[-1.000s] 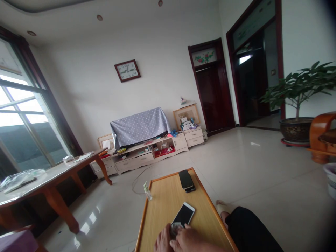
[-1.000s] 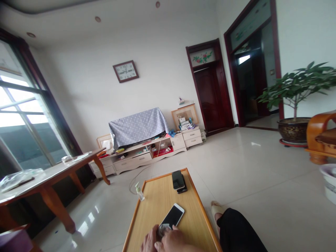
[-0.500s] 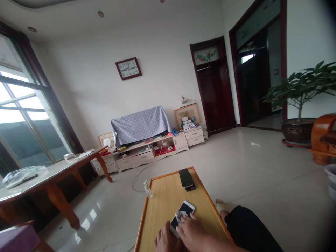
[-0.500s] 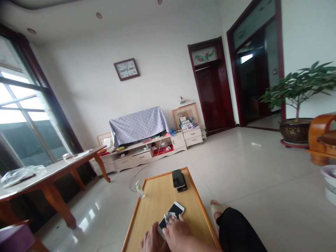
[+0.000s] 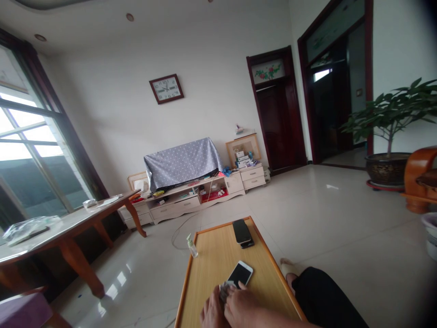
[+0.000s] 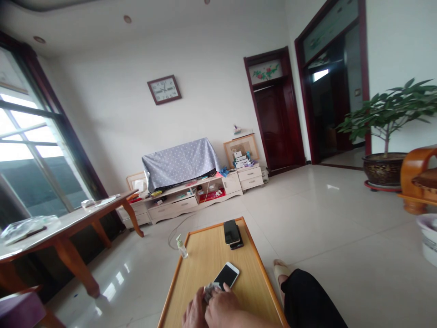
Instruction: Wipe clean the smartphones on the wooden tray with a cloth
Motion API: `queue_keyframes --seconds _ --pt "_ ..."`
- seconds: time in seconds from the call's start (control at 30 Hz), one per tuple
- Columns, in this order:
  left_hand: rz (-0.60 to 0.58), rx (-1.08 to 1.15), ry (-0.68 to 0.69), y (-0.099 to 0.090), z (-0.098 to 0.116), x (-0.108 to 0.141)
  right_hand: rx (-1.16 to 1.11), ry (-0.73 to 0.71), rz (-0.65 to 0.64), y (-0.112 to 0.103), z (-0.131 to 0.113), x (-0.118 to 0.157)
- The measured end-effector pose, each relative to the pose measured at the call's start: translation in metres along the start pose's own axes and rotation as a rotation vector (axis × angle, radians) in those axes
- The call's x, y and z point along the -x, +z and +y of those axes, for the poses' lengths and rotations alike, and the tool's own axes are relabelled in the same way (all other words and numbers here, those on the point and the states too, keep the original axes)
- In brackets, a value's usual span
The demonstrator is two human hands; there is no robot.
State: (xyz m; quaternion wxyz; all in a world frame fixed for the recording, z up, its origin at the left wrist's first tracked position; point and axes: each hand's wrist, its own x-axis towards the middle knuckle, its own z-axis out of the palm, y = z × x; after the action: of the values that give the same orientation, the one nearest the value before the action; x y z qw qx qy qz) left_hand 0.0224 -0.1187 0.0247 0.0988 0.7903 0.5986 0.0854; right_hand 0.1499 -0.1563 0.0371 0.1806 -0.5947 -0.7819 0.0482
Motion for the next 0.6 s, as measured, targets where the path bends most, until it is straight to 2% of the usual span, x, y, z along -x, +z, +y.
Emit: queue_keyframes --seconds 0.23,0.6 --pt "-0.020 0.040 0.023 -0.001 -0.003 -0.001 0.099 -0.001 -0.100 -0.012 -0.010 -0.014" --pt "-0.045 0.084 -0.008 -0.011 0.005 0.001 0.103 0.019 -0.109 -0.028 -0.015 -0.025"
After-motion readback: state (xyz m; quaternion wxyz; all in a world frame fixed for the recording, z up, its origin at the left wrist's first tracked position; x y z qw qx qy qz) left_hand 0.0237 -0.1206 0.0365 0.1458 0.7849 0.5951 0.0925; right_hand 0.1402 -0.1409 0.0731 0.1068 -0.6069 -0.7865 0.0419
